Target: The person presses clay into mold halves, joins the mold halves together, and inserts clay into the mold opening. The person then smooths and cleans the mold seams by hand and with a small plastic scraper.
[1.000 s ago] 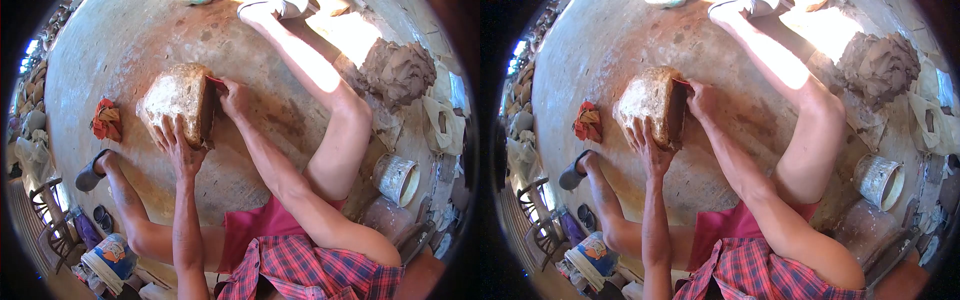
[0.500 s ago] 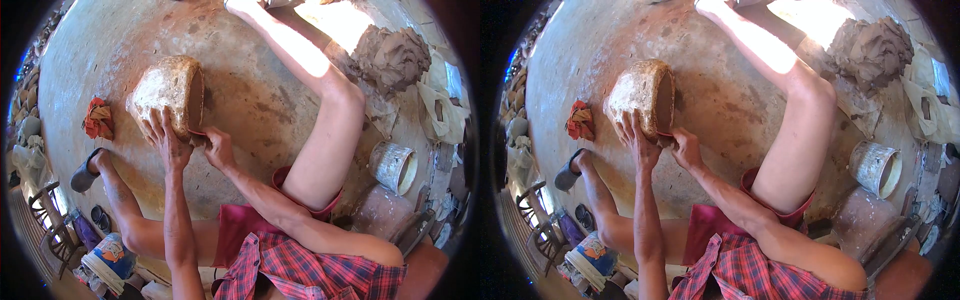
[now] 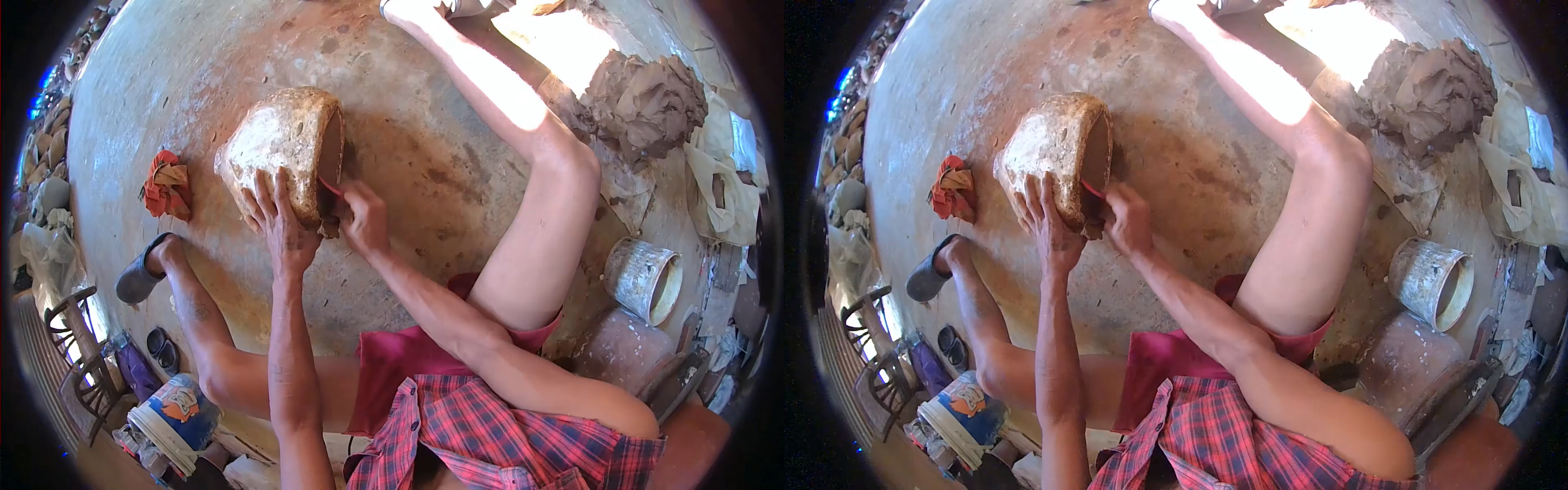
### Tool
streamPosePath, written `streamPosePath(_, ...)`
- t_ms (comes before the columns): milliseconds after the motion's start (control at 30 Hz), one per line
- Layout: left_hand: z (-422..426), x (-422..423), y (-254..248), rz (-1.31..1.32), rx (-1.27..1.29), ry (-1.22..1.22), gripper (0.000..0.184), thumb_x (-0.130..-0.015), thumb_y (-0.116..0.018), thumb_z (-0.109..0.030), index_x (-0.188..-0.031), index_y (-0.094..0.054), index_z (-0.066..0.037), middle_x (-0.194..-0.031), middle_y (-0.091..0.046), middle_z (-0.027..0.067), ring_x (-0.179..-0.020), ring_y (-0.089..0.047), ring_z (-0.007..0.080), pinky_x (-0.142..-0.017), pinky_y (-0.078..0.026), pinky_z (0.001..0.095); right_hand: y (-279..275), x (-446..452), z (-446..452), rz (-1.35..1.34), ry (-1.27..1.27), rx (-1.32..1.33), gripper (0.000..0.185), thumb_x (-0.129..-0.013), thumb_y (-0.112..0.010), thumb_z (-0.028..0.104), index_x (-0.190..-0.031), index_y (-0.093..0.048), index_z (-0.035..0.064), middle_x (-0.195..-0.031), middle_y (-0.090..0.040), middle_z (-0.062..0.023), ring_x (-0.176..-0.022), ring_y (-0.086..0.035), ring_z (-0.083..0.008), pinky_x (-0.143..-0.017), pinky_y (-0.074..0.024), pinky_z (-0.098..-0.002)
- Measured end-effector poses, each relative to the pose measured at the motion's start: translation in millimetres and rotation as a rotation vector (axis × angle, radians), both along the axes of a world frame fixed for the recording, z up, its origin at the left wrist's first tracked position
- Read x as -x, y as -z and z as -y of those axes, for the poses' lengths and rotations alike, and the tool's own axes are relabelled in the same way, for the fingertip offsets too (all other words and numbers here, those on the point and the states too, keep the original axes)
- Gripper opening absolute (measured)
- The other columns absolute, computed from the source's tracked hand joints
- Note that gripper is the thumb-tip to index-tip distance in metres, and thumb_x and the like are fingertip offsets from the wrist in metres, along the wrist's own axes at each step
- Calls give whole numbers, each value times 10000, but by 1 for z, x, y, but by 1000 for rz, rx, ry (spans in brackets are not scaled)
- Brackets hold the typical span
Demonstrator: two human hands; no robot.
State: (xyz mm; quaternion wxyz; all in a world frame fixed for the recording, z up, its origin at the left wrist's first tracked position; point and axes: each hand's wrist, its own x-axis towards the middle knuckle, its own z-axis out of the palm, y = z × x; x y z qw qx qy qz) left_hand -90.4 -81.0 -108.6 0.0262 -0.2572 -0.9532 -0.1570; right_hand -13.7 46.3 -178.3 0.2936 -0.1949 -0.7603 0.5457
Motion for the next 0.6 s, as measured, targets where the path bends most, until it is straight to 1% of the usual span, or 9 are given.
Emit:
streamPosePath(67,4,-1,2,-2,6,9,1201,-663,-936,-230,-1678,-295,-245,-1762,-165,159,-1612,-75,510,-1277,-85,682,-8,-22,16,-2,-46,-7,359,-751,-659,-87,-1089,-740,5,-1051,-721,-195,-985,-712,-405,-859,-586,-467)
streamPosePath(167,8,1,8,-20,5,13,1200,-672,-936,-249,-1682,-289,-253,-1768,-155,152,-1613,-73,510,-1278,-83,680,-15,-33,11,-47,-91,-79,320,-790,-624,-139,-1065,-733,-15,-1086,-735,-192,-940,-726,-408,-798,-584,-452)
streamPosePath(233,3,3,3,-35,6,20,1199,-679,-935,-252,-1685,-283,-257,-1771,-148,149,-1613,-71,510,-1280,-82,678,-12,-26,-6,-43,-184,-54,225,-853,-658,-78,-1044,-747,1,-1063,-748,-191,-904,-728,-413,-758,-575,-467)
streamPosePath(267,4,2,1,-1,19,14,1189,-691,-929,-249,-1687,-280,-259,-1773,-143,146,-1613,-69,511,-1278,-81,681,-9,-20,-12,-50,-179,-56,225,-853,-658,-78,-1044,-747,1,-1063,-748,-191,-904,-728,-413,-758,-575,-467)
streamPosePath(333,4,2,-2,29,36,6,1180,-704,-924,-247,-1690,-276,-261,-1776,-137,144,-1612,-66,512,-1277,-80,685,-14,3,-32,70,65,-35,166,-898,-693,-5,-1043,-767,28,-1001,-757,-202,-869,-729,-420,-733,-565,-482)
streamPosePath(400,3,1,-2,61,71,-24,1185,-696,-931,-268,-1688,-284,-253,-1774,-140,146,-1612,-66,513,-1278,-80,685,-12,39,-59,62,189,-60,180,-903,-693,13,-1056,-778,52,-958,-754,-222,-860,-733,-418,-736,-562,-488)
streamPosePath(433,4,1,-1,60,72,-25,1185,-696,-931,-268,-1688,-284,-253,-1774,-140,146,-1612,-66,513,-1278,-80,685,-10,56,-71,61,188,-59,180,-903,-693,13,-1056,-778,52,-958,-754,-222,-860,-733,-418,-736,-562,-488)
streamPosePath(500,4,2,1,16,39,-2,1195,-675,-942,-274,-1682,-299,-242,-1773,-140,148,-1614,-65,507,-1274,-80,695,-14,85,-89,243,181,8,298,-827,-622,-98,-1069,-756,11,-996,-740,-218,-883,-712,-440,-779,-554,-528)
streamPosePath(600,5,2,-1,19,24,24,1212,-659,-949,-276,-1681,-299,-231,-1772,-140,154,-1614,-63,510,-1267,-79,709,-20,98,-86,302,114,56,306,-840,-613,-94,-1087,-759,12,-960,-735,-219,-877,-711,-438,-764,-552,-519)
